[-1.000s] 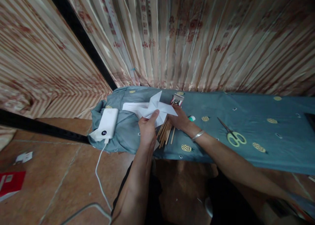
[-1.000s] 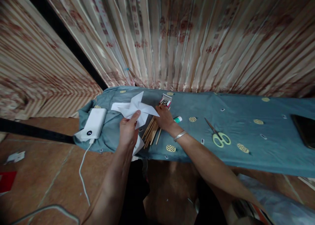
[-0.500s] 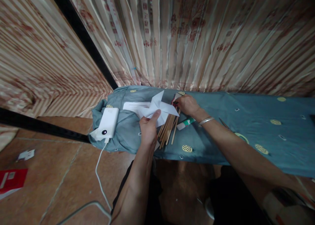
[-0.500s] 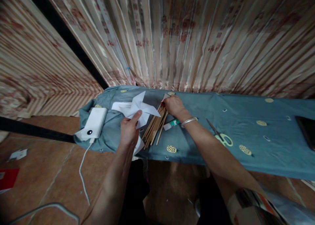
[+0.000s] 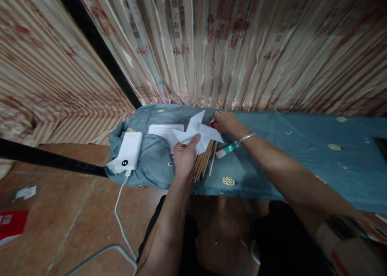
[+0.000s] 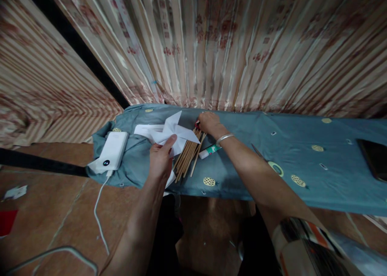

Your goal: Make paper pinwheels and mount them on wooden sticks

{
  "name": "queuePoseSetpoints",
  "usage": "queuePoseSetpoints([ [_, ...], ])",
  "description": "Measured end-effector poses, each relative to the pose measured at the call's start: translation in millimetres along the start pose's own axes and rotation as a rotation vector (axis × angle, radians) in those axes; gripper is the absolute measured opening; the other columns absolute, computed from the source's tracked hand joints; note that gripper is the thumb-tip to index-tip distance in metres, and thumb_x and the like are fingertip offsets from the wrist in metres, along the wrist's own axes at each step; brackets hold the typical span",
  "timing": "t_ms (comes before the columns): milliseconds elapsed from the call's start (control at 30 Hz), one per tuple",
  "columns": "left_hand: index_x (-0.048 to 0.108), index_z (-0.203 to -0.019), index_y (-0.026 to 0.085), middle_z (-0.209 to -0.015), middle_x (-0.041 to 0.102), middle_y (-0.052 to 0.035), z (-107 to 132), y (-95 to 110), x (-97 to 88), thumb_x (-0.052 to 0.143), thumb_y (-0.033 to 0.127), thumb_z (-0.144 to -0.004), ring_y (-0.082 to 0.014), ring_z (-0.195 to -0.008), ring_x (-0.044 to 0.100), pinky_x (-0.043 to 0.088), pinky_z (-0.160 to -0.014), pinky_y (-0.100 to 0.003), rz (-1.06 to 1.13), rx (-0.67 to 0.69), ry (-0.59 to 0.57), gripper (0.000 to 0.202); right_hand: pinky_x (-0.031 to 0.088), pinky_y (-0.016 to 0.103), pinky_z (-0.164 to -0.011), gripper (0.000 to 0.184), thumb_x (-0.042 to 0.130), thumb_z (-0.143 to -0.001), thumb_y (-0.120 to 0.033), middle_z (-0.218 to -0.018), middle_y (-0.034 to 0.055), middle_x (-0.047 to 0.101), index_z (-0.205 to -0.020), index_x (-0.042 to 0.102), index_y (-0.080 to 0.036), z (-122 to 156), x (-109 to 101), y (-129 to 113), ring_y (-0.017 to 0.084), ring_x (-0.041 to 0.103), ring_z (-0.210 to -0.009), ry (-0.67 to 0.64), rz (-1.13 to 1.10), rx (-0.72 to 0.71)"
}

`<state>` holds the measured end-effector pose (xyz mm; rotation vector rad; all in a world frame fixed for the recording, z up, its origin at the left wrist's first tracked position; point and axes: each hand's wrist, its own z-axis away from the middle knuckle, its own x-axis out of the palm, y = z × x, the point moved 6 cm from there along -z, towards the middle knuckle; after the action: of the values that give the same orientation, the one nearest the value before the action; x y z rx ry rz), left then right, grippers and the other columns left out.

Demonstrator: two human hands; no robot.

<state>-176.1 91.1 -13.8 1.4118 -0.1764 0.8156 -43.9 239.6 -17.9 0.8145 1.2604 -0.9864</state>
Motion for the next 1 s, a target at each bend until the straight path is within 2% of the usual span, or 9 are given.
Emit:
queuePoseSetpoints([
  [200, 0.073, -0.078, 0.013, -0.074, 0.076, -0.0060, 5, -7, 12.0, 0.088, 0.031, -0.050, -0.0242, -0.077, 0.073, 0.056, -0.077, -0.034, 0.032, -0.031, -0.027, 0.036, 0.054, 0.044, -0.087, 0.037, 0.059, -0.092, -0.036, -0.125, 0.0091, 0.059, -0.124, 0.056, -0.018, 2, 1, 2, 0.022, 0.062, -0.105, 0.117, -0.157, 0.094],
  [300, 0.074, -0.078, 0.013, -0.075, 0.076, -0.0062, 8, -12, 16.7, 0.088, 0.032, -0.050, -0.0251, -0.080, 0.073, 0.056, -0.078, -0.035, 0.018, -0.054, -0.026, 0.037, 0.053, 0.044, -0.088, 0.036, 0.058, -0.093, -0.034, -0.125, 0.0106, 0.059, -0.123, 0.057, -0.015, 2, 2, 4, 0.022, 0.062, -0.106, 0.131, -0.180, 0.113],
  [467, 0.074, -0.076, 0.014, -0.077, 0.076, -0.0060, 9, -20, 22.8, 0.089, 0.029, -0.048, -0.0246, -0.080, 0.073, 0.056, -0.077, -0.034, 0.027, -0.083, -0.034, 0.035, 0.045, 0.043, -0.097, 0.025, 0.053, -0.093, -0.019, -0.113, 0.0237, 0.067, -0.108, 0.067, -0.005, -1, 3, 4, 0.034, 0.060, -0.114, 0.078, -0.143, 0.127],
  [633, 0.074, -0.076, 0.015, -0.075, 0.076, -0.0052, 10, -23, 26.3, 0.089, 0.029, -0.048, -0.0223, -0.075, 0.073, 0.056, -0.076, -0.033, 0.048, -0.077, -0.049, 0.035, 0.053, 0.043, -0.088, 0.037, 0.060, -0.092, -0.035, -0.124, 0.0113, 0.060, -0.123, 0.058, -0.015, 2, 2, 3, 0.023, 0.062, -0.105, 0.054, -0.129, 0.114],
  [800, 0.075, -0.076, 0.014, -0.072, 0.075, -0.0053, 11, -24, 29.7, 0.088, 0.030, -0.049, -0.0200, -0.069, 0.072, 0.056, -0.072, -0.031, 0.030, -0.064, -0.066, 0.034, 0.054, 0.044, -0.087, 0.039, 0.060, -0.091, -0.036, -0.124, 0.0104, 0.059, -0.124, 0.056, -0.016, 9, -4, 2, 0.022, 0.062, -0.105, 0.111, -0.197, 0.122],
  [900, 0.075, -0.073, 0.014, -0.071, 0.075, -0.0049, 13, -25, 31.5, 0.089, 0.030, -0.047, -0.0186, -0.065, 0.070, 0.055, -0.070, -0.031, 0.022, -0.065, -0.058, 0.033, 0.051, 0.039, -0.086, 0.027, 0.056, -0.093, -0.029, -0.113, 0.0133, 0.066, -0.112, 0.063, -0.011, 15, -11, 7, 0.023, 0.064, -0.101, 0.189, -0.272, 0.149],
  [1000, 0.074, -0.071, 0.014, -0.071, 0.075, -0.0039, 16, -28, 33.0, 0.089, 0.029, -0.045, -0.0172, -0.063, 0.068, 0.054, -0.069, -0.030, 0.028, -0.083, -0.048, 0.034, 0.047, 0.030, -0.077, 0.020, 0.052, -0.092, -0.021, -0.096, 0.0132, 0.072, -0.095, 0.069, -0.010, 28, -16, 17, 0.022, 0.067, -0.091, 0.290, -0.363, 0.188],
])
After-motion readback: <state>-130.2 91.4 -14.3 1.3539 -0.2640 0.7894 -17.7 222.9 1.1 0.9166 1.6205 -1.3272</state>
